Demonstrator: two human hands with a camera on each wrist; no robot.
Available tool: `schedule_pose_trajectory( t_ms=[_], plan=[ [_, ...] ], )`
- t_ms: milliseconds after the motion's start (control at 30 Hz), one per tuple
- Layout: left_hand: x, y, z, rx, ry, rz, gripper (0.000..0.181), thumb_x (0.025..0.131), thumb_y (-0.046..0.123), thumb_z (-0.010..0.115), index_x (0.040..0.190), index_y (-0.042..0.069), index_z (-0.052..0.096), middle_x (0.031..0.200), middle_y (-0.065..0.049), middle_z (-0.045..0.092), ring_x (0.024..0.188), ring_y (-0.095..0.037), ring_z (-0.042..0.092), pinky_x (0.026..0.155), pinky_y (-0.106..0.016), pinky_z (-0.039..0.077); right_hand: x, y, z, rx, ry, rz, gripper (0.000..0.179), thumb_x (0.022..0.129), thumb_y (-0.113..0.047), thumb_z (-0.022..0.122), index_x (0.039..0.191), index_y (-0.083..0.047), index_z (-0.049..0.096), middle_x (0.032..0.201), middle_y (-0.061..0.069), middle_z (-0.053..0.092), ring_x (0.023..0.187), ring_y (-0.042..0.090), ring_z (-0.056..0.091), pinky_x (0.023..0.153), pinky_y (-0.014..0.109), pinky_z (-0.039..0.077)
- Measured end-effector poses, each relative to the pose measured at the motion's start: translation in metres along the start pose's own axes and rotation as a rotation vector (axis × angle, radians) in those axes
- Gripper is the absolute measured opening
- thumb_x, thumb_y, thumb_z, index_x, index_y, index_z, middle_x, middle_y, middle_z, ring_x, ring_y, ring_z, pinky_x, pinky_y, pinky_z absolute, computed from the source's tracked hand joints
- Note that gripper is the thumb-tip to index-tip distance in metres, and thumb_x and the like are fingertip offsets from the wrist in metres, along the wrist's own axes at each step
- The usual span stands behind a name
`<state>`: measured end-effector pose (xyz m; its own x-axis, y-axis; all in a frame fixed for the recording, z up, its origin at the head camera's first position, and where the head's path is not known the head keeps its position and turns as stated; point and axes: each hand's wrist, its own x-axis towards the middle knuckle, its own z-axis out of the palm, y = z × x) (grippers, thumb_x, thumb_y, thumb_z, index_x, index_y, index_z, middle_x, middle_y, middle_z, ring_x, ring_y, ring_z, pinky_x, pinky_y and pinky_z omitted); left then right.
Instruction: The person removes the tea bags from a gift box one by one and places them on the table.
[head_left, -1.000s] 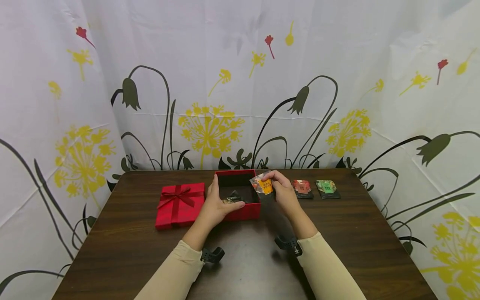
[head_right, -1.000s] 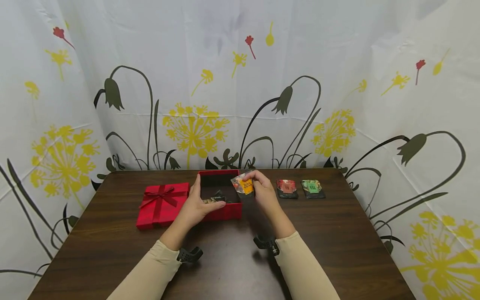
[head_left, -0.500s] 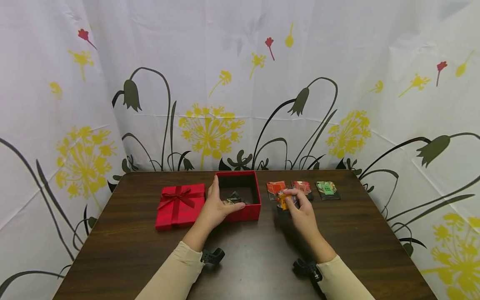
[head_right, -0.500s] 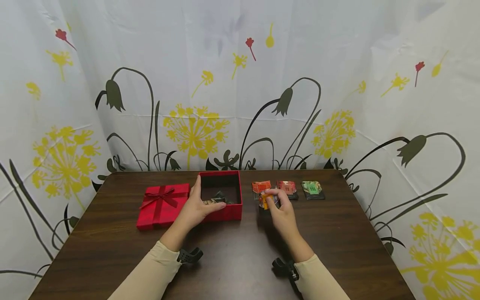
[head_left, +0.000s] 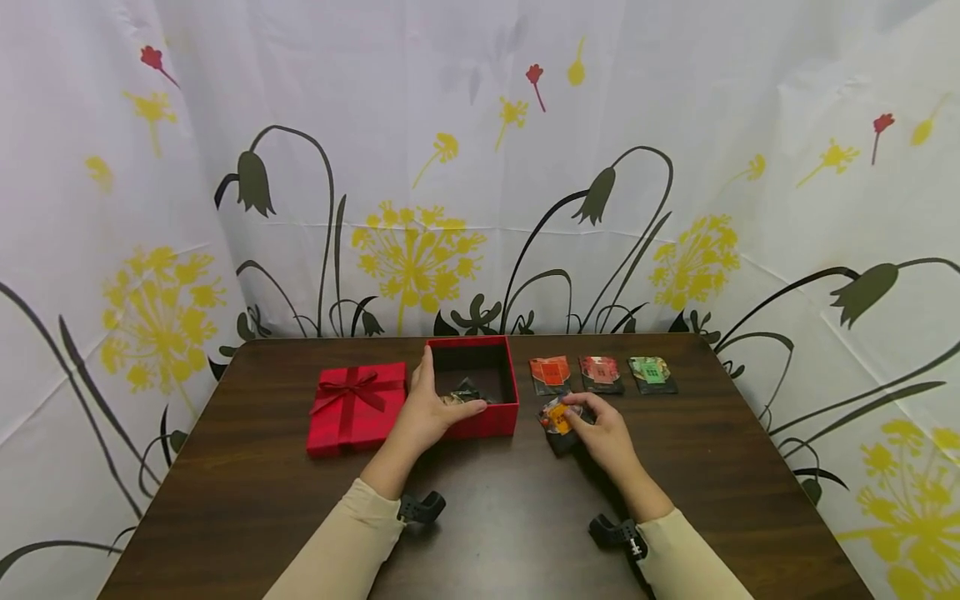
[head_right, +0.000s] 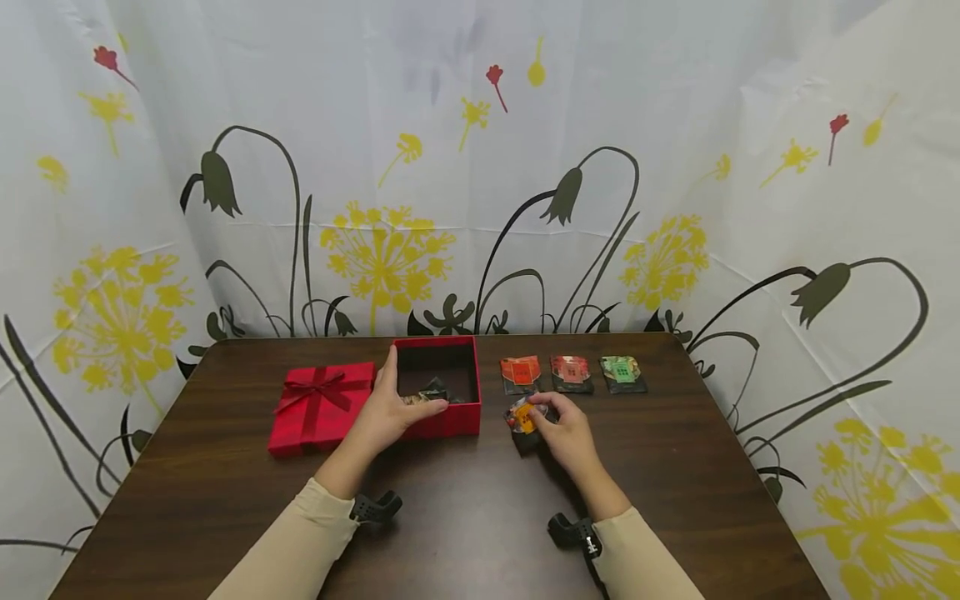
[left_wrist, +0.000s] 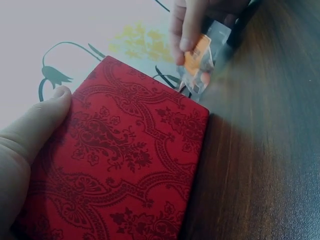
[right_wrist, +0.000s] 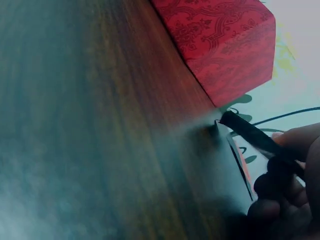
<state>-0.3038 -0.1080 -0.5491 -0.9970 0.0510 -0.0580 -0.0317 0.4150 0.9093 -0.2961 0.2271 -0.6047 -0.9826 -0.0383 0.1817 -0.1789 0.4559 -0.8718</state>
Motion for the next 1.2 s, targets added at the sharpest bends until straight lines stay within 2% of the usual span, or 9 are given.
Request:
schedule_pose_trajectory(
  t_ms=[100,200,267,400,600,833,1200],
  plan=[
    [-0.001,0.0,0.001,-0.006,-0.003,-0.005,0.145,0.078,0.054,0.097,0.176,0.033,-0.008,0.184,-0.012,0.007,0.168,-0.041,0.017,0.127,-0.07,0.033,0.0,0.0,-0.001,-0.153,-0.012,-0.004,0.017,0.097,-0.021,0.085,0.113,-0.019,0.08,0.11,0.004,0.079,0.098,0.018,0.068,0.082,0.027,0.054],
    [0.0,-0.001,0.002,0.0,-0.007,-0.007,0.144,0.079,0.053,0.096,0.176,0.033,-0.008,0.184,-0.012,0.006,0.168,-0.041,0.017,0.127,-0.07,0.033,0.0,-0.002,-0.003,-0.286,-0.065,0.005,0.016,0.095,-0.025,0.087,0.106,-0.022,0.076,0.087,-0.002,0.071,0.074,0.014,0.058,0.066,0.028,0.046],
    [0.0,-0.001,0.002,0.002,-0.004,-0.009,0.144,0.079,0.052,0.096,0.176,0.033,-0.008,0.184,-0.012,0.006,0.168,-0.042,0.017,0.127,-0.071,0.033,0.001,-0.004,-0.004,-0.341,-0.102,0.006,0.017,0.095,-0.028,0.088,0.104,-0.024,0.074,0.078,-0.004,0.064,0.066,0.013,0.052,0.06,0.028,0.041],
    [0.001,0.0,0.0,0.003,-0.003,-0.013,0.145,0.079,0.053,0.097,0.176,0.033,-0.009,0.184,-0.013,0.006,0.168,-0.043,0.016,0.127,-0.071,0.032,0.002,-0.005,-0.005,-0.397,-0.137,-0.007,0.016,0.096,-0.033,0.086,0.103,-0.027,0.073,0.071,-0.004,0.057,0.061,0.014,0.048,0.057,0.029,0.035],
    [0.0,0.0,-0.001,0.004,-0.006,0.003,0.148,0.076,0.059,0.096,0.176,0.032,-0.008,0.184,-0.013,0.006,0.169,-0.042,0.015,0.128,-0.071,0.031,0.005,-0.003,-0.007,-0.376,-0.144,0.024,0.015,0.095,-0.036,0.087,0.103,-0.028,0.076,0.071,-0.005,0.061,0.062,0.015,0.049,0.057,0.03,0.037],
    [0.0,0.001,-0.002,0.011,-0.007,0.015,0.147,0.077,0.059,0.096,0.176,0.031,-0.009,0.184,-0.014,0.006,0.169,-0.042,0.013,0.128,-0.071,0.03,0.01,0.002,-0.011,-0.256,-0.131,0.089,0.015,0.094,-0.033,0.088,0.104,-0.025,0.079,0.067,-0.001,0.051,0.057,0.015,0.042,0.054,0.029,0.034],
    [0.002,-0.001,-0.001,0.029,-0.01,0.003,0.147,0.077,0.06,0.095,0.176,0.032,-0.01,0.184,-0.013,0.005,0.169,-0.043,0.013,0.128,-0.072,0.028,0.008,0.003,-0.011,-0.22,-0.114,0.09,0.014,0.095,-0.033,0.088,0.102,-0.025,0.079,0.065,-0.001,0.048,0.055,0.016,0.04,0.053,0.028,0.032]
  ],
)
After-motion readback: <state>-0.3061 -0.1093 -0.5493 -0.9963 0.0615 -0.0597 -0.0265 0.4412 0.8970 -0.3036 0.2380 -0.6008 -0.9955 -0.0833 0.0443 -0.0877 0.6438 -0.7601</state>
